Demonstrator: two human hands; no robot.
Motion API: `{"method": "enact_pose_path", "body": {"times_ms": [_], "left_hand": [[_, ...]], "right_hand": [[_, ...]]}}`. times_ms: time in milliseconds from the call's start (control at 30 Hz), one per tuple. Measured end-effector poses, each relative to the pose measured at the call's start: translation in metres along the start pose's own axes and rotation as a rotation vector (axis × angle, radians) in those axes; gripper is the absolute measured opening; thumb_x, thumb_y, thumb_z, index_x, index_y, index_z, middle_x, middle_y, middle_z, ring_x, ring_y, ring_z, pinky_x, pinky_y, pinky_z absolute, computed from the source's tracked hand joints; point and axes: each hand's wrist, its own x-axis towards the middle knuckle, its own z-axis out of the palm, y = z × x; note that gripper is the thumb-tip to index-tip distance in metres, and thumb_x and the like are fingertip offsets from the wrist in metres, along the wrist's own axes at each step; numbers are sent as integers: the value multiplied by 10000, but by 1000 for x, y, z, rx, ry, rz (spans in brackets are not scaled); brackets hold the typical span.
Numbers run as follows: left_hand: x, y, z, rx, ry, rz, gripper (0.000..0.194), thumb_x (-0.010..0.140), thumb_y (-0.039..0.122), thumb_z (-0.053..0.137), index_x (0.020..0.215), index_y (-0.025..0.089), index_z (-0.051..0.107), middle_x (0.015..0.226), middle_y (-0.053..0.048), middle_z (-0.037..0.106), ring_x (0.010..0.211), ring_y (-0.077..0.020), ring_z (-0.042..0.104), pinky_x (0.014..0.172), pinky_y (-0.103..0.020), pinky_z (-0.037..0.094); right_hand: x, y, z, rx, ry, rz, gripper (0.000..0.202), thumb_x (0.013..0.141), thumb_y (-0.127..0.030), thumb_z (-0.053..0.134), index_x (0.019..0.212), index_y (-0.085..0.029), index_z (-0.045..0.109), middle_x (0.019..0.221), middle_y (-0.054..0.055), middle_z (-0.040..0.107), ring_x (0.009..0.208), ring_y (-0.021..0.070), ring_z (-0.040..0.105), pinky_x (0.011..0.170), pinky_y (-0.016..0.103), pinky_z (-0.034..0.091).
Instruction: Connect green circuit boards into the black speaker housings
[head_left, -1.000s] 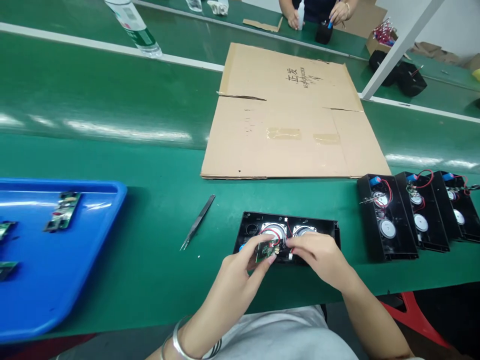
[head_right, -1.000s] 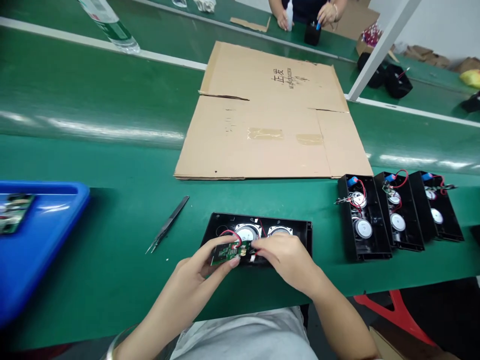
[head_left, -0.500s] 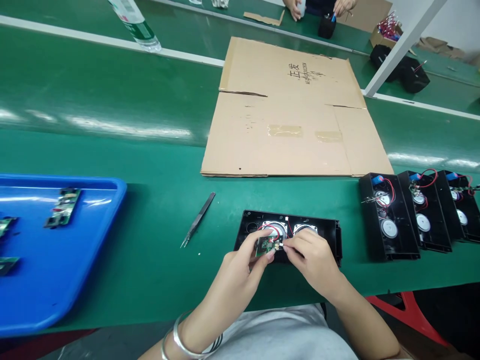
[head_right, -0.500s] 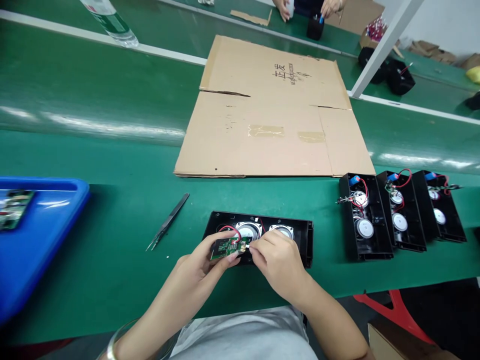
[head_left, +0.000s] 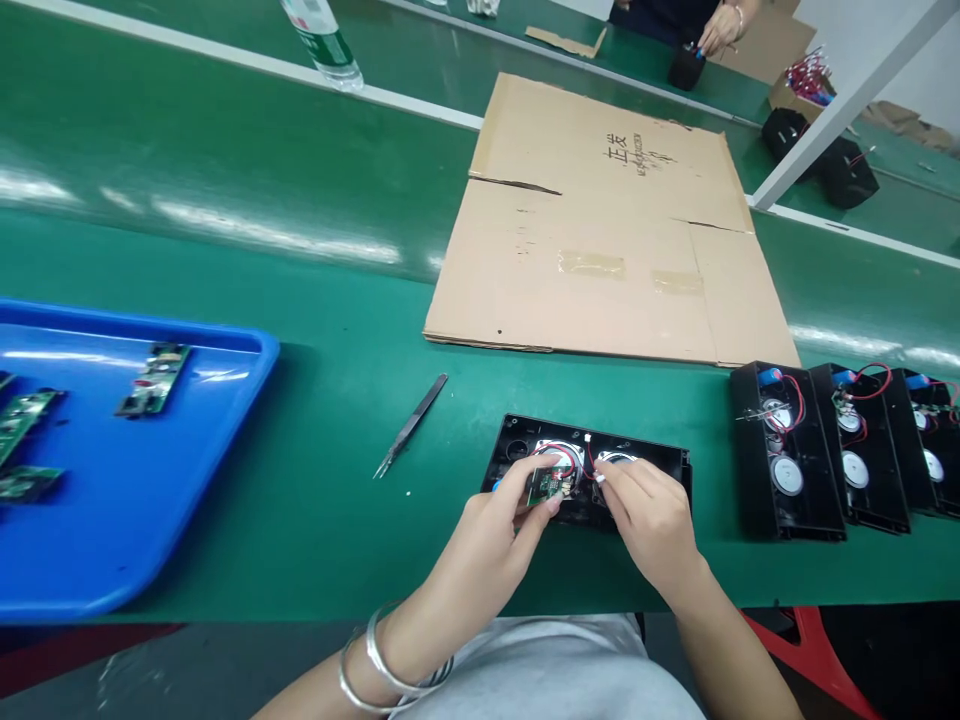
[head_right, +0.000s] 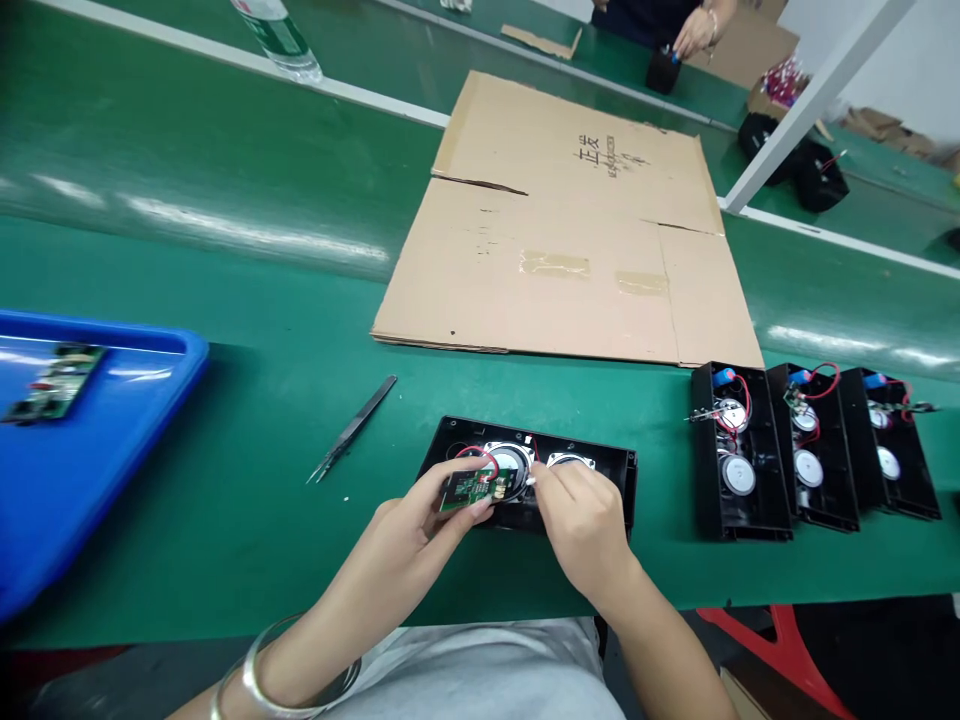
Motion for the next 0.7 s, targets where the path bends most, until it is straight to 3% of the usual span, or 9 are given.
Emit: {"method": "enact_pose_path", "body": {"times_ms": [133,300,400,567,700], "left_hand": [[1,-4,3,131,72,95,270,847,258,435,1096,210,526,643,26,694,507,-157,650,487,-232,495],[2,-3,4,146,89,172,257,846,187,417,1081,211,519,872,-12,730,685,-158,694,601,-232,525],[2,-3,3,133,81,165,256,846,209,419,1082,223,518,889,-14,730,707,-166,699,585,-228,527],[3,-3,3,93,87,151,263,847,207,421,1094,226,509,865,-1,735,648,-151,697,567,-219,525],[2,-3,4,112,105,177,265,846,181,427,1096,226,504,943,-6,728,749,-159,701,604,-225,535]], "right_hand": [[0,0,-2,-46,-166,22,259,914,-105,368,969,-79,619,733,80,625,671,174,553,600,285,465],[5,-4,-10,-12,-414,-15,317,906,-74,310,1071,-51,580,846,113,621,764,215,565,642,338,498],[6,-1,-8,81,-385,-5,306,927,-126,322,1105,-70,563,817,94,632,734,198,585,635,317,508],[2,5,0,245,-138,179,249,940,-189,354,992,-125,589,715,40,639,573,122,586,561,228,502],[2,3,-6,211,-315,65,312,932,-115,290,1105,-108,550,900,94,644,801,168,601,695,284,511]]}}
